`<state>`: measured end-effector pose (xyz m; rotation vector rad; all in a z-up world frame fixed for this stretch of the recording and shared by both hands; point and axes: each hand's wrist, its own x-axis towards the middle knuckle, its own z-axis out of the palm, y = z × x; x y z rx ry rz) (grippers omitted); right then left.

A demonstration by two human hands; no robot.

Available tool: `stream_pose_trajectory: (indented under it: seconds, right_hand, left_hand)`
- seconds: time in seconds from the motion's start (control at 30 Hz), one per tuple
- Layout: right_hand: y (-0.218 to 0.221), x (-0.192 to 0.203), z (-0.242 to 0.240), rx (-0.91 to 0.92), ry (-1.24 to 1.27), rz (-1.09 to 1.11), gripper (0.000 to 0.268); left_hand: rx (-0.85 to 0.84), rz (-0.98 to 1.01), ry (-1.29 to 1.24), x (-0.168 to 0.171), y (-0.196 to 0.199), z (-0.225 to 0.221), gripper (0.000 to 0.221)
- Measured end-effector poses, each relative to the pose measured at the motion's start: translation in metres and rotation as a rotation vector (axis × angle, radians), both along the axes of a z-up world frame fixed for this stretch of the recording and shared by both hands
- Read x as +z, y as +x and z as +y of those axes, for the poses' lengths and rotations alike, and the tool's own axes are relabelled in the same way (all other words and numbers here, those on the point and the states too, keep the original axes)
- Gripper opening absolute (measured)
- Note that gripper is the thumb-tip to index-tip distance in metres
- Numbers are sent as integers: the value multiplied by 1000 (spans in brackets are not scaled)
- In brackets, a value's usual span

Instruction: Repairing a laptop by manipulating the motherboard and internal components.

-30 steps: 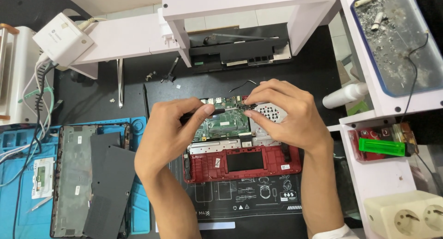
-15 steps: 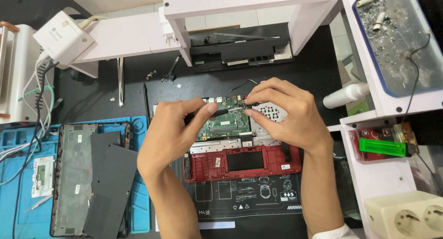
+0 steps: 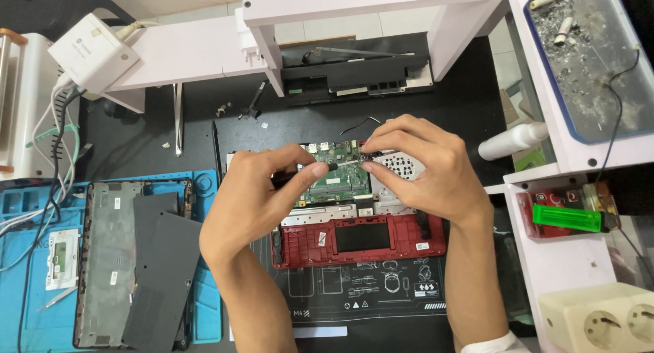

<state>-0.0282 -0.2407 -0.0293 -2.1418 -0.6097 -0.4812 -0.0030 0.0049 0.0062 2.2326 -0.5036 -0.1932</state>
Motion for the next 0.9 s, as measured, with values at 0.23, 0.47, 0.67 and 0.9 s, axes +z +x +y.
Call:
stream_pose_trajectory:
  seconds: [0.23, 0.47, 0.67, 0.9]
  right_hand:
    - [-1, 2, 3, 9, 13, 10, 23]
    - [0, -2, 3, 16, 9, 8, 17]
    - [-1, -1, 4, 13, 12, 7, 16]
    - [-1, -1, 5, 8, -1, 7, 14]
  left_hand:
    - [-15, -4, -22, -2, -1, 1, 28]
    - [-6, 5, 0, 1, 0, -2, 28]
    - [-20, 6, -26, -1, -1, -2, 28]
    - [-29, -21, -31, -3, 0, -3, 28]
